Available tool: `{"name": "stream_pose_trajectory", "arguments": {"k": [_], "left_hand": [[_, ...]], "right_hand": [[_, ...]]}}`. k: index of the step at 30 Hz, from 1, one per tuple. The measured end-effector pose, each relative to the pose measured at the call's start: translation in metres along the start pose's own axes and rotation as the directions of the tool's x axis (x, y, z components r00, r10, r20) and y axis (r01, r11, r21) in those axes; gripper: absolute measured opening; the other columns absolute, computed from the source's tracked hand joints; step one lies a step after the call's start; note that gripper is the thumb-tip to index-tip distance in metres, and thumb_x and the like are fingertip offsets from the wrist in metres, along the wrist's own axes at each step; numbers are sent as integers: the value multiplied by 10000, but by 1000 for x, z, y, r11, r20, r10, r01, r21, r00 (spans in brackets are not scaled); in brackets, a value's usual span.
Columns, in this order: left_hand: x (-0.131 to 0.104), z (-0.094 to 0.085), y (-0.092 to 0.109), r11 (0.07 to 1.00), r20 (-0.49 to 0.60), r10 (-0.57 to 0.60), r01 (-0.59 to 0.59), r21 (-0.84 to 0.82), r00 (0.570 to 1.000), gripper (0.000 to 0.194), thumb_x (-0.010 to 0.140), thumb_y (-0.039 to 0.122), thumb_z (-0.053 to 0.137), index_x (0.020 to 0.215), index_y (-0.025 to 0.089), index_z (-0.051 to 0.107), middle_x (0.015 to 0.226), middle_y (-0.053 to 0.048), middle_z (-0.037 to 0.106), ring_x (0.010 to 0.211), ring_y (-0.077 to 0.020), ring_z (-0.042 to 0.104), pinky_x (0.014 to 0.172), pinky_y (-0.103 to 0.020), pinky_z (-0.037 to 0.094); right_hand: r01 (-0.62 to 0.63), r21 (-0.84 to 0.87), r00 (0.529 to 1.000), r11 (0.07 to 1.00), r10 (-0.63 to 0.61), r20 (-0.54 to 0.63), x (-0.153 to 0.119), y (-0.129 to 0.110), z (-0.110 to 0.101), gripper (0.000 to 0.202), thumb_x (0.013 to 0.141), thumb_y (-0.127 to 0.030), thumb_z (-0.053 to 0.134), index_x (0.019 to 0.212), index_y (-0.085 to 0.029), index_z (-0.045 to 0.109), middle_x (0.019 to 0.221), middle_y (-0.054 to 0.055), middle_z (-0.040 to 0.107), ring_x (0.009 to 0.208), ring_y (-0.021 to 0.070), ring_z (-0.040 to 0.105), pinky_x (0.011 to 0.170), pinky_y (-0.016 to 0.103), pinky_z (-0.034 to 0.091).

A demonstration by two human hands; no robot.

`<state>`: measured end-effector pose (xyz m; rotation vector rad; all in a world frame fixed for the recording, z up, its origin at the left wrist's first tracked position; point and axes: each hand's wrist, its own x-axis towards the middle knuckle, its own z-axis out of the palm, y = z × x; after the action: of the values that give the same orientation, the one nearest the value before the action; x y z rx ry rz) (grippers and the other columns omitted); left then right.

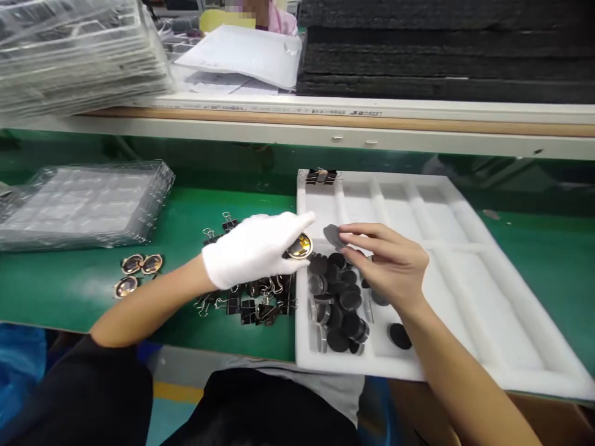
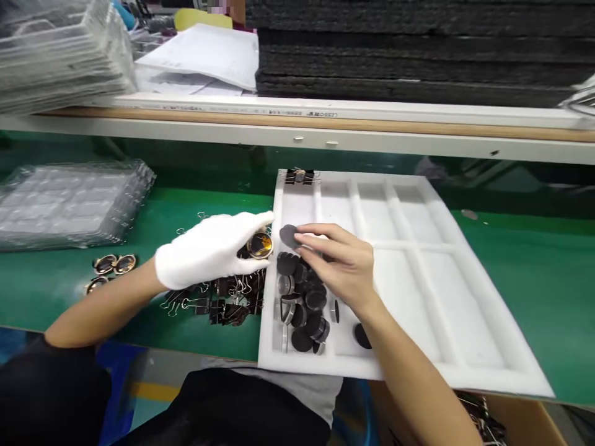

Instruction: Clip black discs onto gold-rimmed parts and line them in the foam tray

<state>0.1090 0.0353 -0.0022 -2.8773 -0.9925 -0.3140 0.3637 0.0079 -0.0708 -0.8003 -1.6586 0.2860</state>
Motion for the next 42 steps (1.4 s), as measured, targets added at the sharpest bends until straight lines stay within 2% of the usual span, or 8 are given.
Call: {"name": "stream_pose_trajectory", "arguments": {"k": [7, 12, 16, 20, 24, 32, 37, 42], "left_hand": [[26, 32, -1, 979, -219, 173, -192, -67, 960, 858, 971, 410, 676, 1617, 141, 180, 1102, -142, 741, 959, -270, 763, 762, -354, 605], [29, 27, 11, 970, -256, 230, -242, -14, 939, 723, 1006, 342, 635, 1581, 127, 255, 1118, -152, 749, 947, -256, 763, 760, -340, 593], [28, 10, 7, 970, -164, 240, -243, 1, 957, 647, 998, 460, 628, 1510, 127, 417, 1220, -183, 728, 1005, -268, 746, 792, -347, 558], [20, -14, -25, 999, 22, -4, 4, 39, 1000, 460, 1026, 545, 516, 1332, 222, 635, 1121, -107, 754, 966, -249, 728, 819, -339, 504], [14, -11, -46, 988, 270, -140, 116, 102, 953, 409, 1042, 520, 439, 1078, 252, 745, 897, -50, 736, 785, -212, 689, 734, -319, 443], [25, 13, -46, 998, 547, -63, 40, 53, 835, 332, 1026, 354, 450, 955, 266, 762, 909, -30, 722, 719, -196, 628, 657, -323, 360], [37, 31, -42, 979, 277, -142, 94, 179, 950, 400, 1043, 454, 441, 1214, 191, 690, 1068, -109, 711, 871, -261, 679, 716, -340, 407], [44, 47, -45, 997, 227, -36, 49, -51, 973, 219, 949, 333, 581, 842, 184, 701, 855, -54, 662, 704, -183, 605, 638, -304, 373]], "right_hand": [[336, -83, 926, 938, -314, 209, 1, 3, -2, 593, 866, 6, 642, 1362, -315, 688, 1272, 97, 746, 1146, 276, 736, 870, 465, 665], [-211, 119, 973, 970, 197, 121, -2, -11, 12, 434, 890, -188, 745, 1313, -274, 698, 1254, 106, 731, 1071, 255, 745, 853, 416, 670], [-713, 373, 698, 594, 655, 289, -1, -18, 14, 306, 862, -364, 835, 1133, -237, 771, 952, 56, 797, 801, 185, 762, 741, 327, 668], [-779, 511, 548, 363, 790, 275, 6, -11, 6, 294, 783, -390, 912, 1010, -235, 808, 894, 29, 793, 742, 128, 719, 701, 247, 637], [-809, 542, 452, 228, 831, 324, 8, -2, 1, 258, 754, -399, 934, 920, -241, 815, 906, 18, 780, 806, 125, 711, 706, 218, 628], [-814, 529, 471, 238, 803, 365, 5, -2, 4, 223, 763, -369, 928, 915, -264, 803, 917, 7, 771, 825, 131, 709, 711, 225, 616], [-825, 511, 462, 240, 808, 365, 5, 2, 5, 225, 777, -370, 917, 926, -254, 795, 951, 16, 777, 846, 132, 707, 734, 229, 619], [-829, 497, 475, 257, 793, 382, 6, 1, 5, 215, 784, -379, 908, 923, -258, 798, 968, 24, 784, 856, 150, 722, 780, 280, 635]]}}
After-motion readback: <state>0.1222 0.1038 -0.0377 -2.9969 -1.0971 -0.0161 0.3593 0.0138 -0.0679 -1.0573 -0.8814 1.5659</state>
